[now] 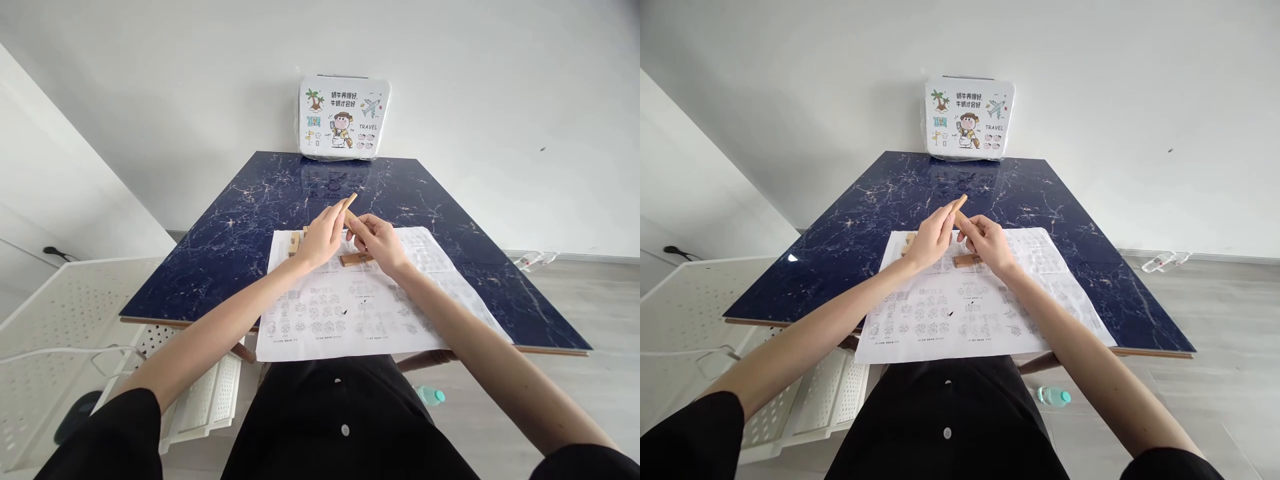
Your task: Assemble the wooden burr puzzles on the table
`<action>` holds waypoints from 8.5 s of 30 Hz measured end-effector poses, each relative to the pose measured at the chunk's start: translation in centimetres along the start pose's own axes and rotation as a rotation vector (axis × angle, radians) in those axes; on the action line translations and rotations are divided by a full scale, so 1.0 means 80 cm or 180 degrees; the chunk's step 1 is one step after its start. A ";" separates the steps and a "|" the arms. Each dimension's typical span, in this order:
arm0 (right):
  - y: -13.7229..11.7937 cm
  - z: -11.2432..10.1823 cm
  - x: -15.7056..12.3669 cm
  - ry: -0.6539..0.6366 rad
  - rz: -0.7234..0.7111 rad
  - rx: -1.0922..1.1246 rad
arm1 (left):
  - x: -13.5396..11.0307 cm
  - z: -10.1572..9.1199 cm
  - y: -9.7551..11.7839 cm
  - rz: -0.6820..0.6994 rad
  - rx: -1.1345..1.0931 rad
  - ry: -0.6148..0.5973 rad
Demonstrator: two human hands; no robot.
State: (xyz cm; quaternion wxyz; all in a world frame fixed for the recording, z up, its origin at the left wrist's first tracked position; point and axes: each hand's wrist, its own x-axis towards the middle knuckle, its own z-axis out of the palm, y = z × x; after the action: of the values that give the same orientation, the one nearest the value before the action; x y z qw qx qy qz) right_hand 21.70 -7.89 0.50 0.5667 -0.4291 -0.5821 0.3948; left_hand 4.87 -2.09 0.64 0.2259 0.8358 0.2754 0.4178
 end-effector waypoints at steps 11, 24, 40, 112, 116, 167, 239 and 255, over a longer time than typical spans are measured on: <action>0.004 0.002 0.003 0.0025 -0.0159 -0.0011 | -0.002 0.003 0.012 -0.0576 -0.0776 -0.0259; 0.004 0.001 0.002 -0.0004 -0.0453 -0.0228 | 0.011 -0.025 0.016 -0.1469 -0.2635 -0.0875; 0.001 0.002 0.003 -0.0339 -0.0494 0.0008 | 0.015 -0.028 0.025 -0.1341 -0.2711 -0.0639; 0.037 -0.024 0.005 -0.0484 -0.0461 -0.2587 | 0.017 -0.032 0.014 -0.1566 -0.3374 -0.0166; 0.023 -0.024 0.005 -0.0957 -0.0572 -0.2365 | 0.017 -0.033 0.011 -0.1523 -0.3403 -0.0104; -0.002 -0.032 0.015 -0.0626 0.0188 0.0958 | 0.017 -0.025 0.005 -0.1965 -0.3601 -0.0782; -0.023 -0.030 0.006 -0.0964 0.0082 0.0896 | 0.013 -0.031 0.006 -0.1792 -0.3410 -0.0996; -0.018 -0.025 0.006 -0.0825 -0.0027 0.0988 | 0.013 -0.029 0.011 -0.1914 -0.3668 -0.0955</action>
State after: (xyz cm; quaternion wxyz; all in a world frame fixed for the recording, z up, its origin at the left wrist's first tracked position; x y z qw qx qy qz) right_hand 23.65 -7.91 2.09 0.5481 -0.2798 -0.5841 0.5293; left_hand 3.73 -1.76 3.04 0.7790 0.5173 0.1948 0.2961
